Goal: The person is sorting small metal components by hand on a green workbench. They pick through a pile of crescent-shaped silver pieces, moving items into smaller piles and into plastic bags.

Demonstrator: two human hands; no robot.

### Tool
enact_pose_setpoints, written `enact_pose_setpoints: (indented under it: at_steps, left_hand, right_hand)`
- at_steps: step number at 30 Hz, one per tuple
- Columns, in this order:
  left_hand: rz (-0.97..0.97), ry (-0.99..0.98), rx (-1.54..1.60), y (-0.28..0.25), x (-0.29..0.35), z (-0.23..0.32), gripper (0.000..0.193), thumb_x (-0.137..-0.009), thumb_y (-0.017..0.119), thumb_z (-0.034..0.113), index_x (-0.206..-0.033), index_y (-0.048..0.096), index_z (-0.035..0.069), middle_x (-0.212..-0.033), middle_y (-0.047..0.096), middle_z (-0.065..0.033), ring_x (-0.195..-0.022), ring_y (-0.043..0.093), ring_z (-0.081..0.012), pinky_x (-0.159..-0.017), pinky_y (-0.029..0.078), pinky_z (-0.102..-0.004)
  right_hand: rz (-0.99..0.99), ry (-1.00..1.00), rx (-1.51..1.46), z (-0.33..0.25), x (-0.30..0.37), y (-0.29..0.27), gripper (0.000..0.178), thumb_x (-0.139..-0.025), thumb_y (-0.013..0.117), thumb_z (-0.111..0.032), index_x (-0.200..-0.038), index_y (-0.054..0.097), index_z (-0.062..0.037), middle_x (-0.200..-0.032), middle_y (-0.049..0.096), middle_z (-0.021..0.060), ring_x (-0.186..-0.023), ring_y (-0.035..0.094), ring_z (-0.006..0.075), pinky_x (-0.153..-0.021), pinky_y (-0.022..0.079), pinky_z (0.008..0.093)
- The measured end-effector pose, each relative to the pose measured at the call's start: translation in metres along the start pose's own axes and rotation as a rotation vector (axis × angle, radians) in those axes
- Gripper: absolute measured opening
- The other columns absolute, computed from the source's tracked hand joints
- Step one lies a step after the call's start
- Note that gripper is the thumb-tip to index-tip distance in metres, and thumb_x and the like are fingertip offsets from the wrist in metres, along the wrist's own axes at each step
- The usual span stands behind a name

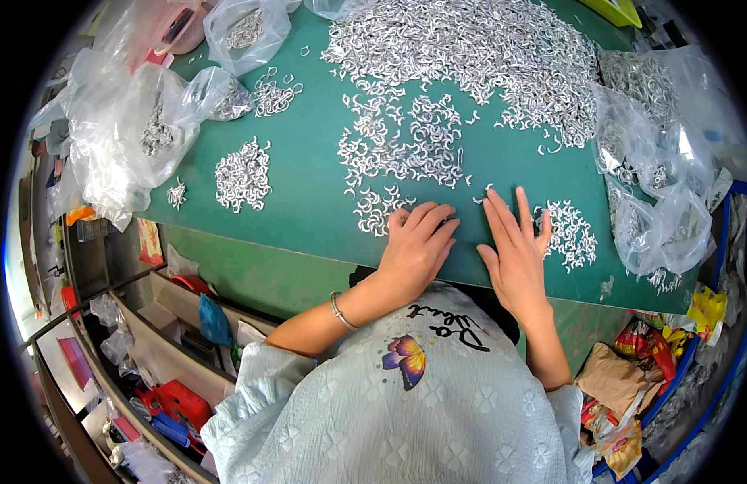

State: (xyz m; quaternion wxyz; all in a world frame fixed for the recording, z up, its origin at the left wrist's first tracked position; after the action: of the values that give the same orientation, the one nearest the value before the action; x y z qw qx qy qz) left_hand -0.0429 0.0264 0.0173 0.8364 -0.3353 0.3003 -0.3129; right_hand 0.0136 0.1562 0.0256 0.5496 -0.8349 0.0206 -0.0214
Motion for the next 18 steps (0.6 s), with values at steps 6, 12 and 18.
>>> enact_pose_setpoints:
  at_steps: [6, 12, 18]
  left_hand:
    - [-0.017, -0.030, -0.011, -0.001, 0.002, -0.006, 0.030, -0.078, 0.071, 0.003, -0.107, 0.065, 0.005, -0.118, 0.059, -0.0082, -0.110, 0.055, -0.0268, -0.090, 0.035, -0.0423]
    - [0.009, -0.032, 0.015, -0.001, -0.003, -0.002, 0.031, -0.077, 0.072, 0.002, -0.106, 0.065, 0.005, -0.113, 0.059, -0.0075, -0.107, 0.055, -0.0261, -0.087, 0.036, -0.0415]
    - [0.037, -0.058, 0.034, -0.002, 0.001, -0.008, 0.030, -0.077, 0.072, 0.002, -0.106, 0.065, 0.006, -0.110, 0.059, -0.0071, -0.104, 0.056, -0.0255, -0.086, 0.035, -0.0404]
  right_hand:
    - [-0.034, 0.028, 0.030, 0.011, 0.010, -0.002, 0.052, -0.089, 0.063, -0.019, -0.137, 0.050, -0.0035, -0.146, 0.045, 0.0063, -0.144, 0.028, 0.0326, -0.112, 0.011, 0.0625]
    - [0.077, 0.003, -0.016, 0.012, -0.010, -0.009, 0.049, -0.090, 0.061, -0.014, -0.137, 0.051, -0.0046, -0.147, 0.045, 0.0050, -0.143, 0.030, 0.0320, -0.111, 0.013, 0.0619]
    - [0.142, 0.064, 0.017, 0.033, 0.002, -0.014, 0.041, -0.089, 0.062, -0.010, -0.129, 0.058, -0.0053, -0.136, 0.054, 0.0061, -0.137, 0.039, 0.0317, -0.111, 0.018, 0.0574]
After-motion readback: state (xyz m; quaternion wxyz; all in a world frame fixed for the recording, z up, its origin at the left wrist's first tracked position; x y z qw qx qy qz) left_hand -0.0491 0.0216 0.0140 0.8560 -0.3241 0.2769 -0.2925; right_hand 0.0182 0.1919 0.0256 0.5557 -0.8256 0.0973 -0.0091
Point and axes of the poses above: each hand's wrist, its own x-axis away from the middle knuckle, its own y-axis out of the palm, z = x × y, the point moved 7 cm from there along -x, towards the middle knuckle
